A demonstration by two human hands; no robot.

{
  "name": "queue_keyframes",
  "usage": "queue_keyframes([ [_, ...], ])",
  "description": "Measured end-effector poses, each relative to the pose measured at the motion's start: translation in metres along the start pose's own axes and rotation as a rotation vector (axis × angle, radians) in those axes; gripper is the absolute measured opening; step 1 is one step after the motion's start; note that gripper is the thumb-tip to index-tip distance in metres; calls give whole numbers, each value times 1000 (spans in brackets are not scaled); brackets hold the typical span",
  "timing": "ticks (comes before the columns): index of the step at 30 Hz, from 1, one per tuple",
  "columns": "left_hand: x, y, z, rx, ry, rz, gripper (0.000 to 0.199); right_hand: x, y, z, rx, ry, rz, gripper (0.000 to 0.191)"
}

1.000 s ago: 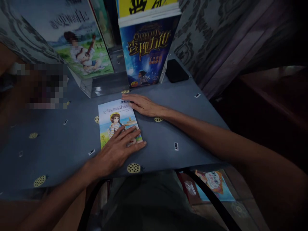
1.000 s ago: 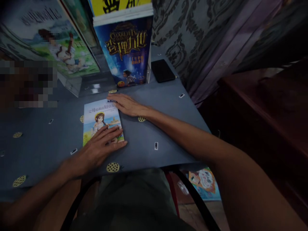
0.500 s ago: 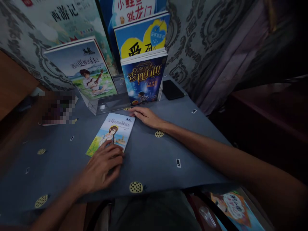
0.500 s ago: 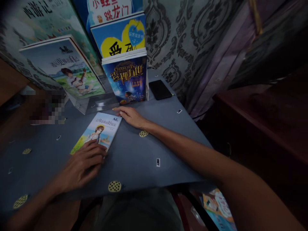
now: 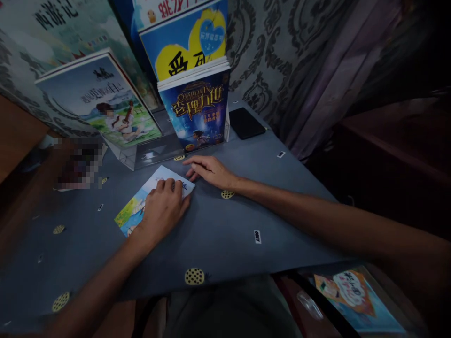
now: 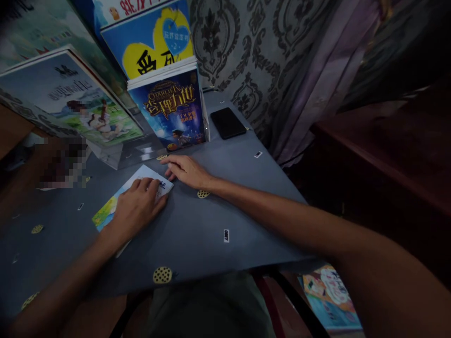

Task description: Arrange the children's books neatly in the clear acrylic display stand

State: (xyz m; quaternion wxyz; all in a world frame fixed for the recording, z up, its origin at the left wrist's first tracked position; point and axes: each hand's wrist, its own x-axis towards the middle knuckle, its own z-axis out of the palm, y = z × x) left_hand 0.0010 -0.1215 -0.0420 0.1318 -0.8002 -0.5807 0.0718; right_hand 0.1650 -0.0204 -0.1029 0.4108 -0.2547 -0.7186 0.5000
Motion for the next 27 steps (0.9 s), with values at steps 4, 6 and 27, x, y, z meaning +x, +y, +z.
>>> queue_keyframes([
  [4, 2, 3, -3, -5, -7, -2, 25, -6, -6, -3, -2, -8, -7, 27],
  [6, 2, 4, -2, 4, 7, 2, 25, -9, -9, -6, -33, -21, -8, 28],
  [27, 1, -1, 5, -108, 54, -5, 34, -14, -12, -10, 75, -23, 48, 31],
])
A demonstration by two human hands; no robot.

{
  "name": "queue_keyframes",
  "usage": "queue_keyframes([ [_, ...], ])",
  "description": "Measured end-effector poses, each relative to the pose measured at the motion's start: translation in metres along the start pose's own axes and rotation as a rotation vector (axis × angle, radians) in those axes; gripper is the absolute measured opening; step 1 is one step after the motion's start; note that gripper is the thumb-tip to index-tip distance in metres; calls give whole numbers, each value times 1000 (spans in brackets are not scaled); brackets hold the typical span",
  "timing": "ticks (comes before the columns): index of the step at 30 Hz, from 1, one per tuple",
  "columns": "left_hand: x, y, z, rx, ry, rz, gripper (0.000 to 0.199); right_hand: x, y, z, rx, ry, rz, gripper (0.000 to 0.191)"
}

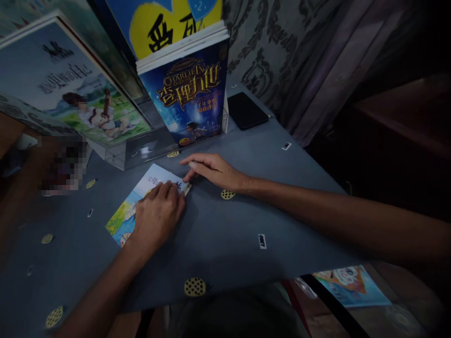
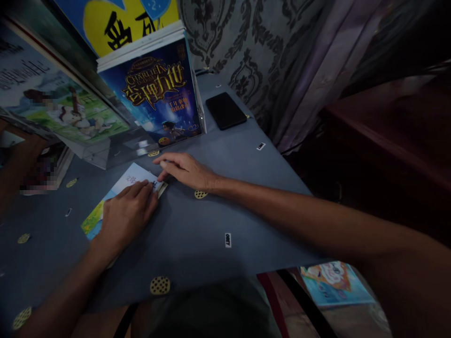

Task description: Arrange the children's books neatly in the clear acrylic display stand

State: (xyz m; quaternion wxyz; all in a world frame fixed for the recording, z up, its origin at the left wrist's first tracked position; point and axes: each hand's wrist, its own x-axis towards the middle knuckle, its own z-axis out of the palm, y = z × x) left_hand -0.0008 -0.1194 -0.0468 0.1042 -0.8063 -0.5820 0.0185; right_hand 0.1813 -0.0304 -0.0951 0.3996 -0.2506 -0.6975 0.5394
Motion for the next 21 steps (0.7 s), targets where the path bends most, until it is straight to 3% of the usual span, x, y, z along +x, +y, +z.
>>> queue_keyframes([
  [14, 0, 5, -5, 35, -36, -17, 32, -1, -3, 1, -34, 2, -27, 31],
  [18, -1, 4, -2, 29, 18, 13, 31, -3, -7, 1, -181, -5, -67, 31],
  [21, -2, 3, 1, 35, 45, 44, 31, -6, -11, 3, -460, -68, -121, 29],
])
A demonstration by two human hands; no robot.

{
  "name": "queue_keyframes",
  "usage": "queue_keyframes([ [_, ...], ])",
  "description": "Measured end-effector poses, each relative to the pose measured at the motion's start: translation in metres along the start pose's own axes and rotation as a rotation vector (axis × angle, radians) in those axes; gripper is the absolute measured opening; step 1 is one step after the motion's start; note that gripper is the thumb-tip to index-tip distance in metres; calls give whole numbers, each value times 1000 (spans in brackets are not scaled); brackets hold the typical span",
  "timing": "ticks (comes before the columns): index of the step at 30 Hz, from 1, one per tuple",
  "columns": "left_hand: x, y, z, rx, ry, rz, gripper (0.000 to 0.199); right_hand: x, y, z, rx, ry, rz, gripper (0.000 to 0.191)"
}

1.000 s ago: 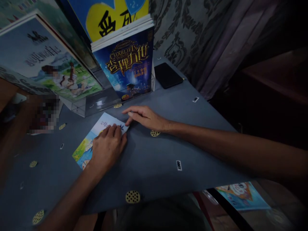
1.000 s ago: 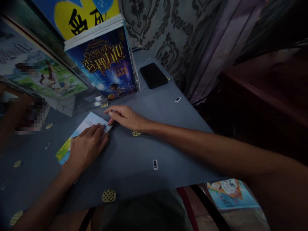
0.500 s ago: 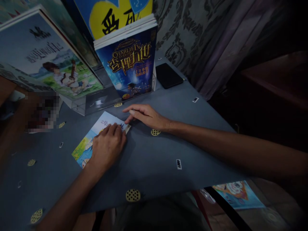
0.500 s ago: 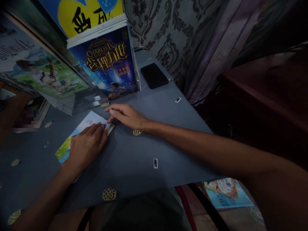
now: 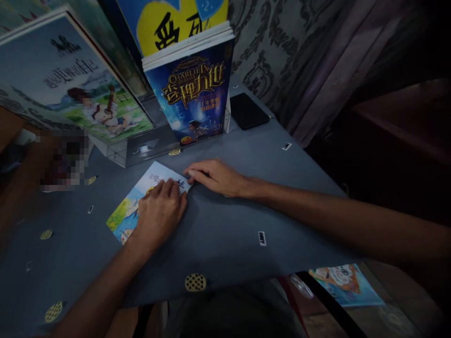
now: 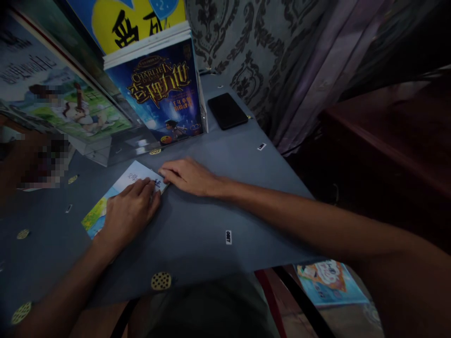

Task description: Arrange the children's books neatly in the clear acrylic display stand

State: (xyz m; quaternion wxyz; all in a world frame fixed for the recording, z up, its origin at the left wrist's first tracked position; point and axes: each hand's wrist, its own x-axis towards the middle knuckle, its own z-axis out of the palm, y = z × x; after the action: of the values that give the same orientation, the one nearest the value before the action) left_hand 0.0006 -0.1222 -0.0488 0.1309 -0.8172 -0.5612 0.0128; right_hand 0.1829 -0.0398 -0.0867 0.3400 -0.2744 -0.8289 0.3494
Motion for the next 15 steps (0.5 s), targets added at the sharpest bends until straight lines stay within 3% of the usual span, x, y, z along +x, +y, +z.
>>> queue_keyframes([
  [4, -4, -10, 2, -53, 34, 35, 30, -6, -12, 2, -437, -111, -103, 26],
  [7, -16, -29, -2, -169, 34, 86, 30, -12, -27, 7, -617, -196, -130, 24],
  [11, -55, -62, -5, -238, 32, -8, 35, -18, -43, 18, -745, -250, -122, 23],
  [15, -104, -84, 3, -244, 41, -113, 46, -15, -44, 24, -693, -232, -77, 27],
])
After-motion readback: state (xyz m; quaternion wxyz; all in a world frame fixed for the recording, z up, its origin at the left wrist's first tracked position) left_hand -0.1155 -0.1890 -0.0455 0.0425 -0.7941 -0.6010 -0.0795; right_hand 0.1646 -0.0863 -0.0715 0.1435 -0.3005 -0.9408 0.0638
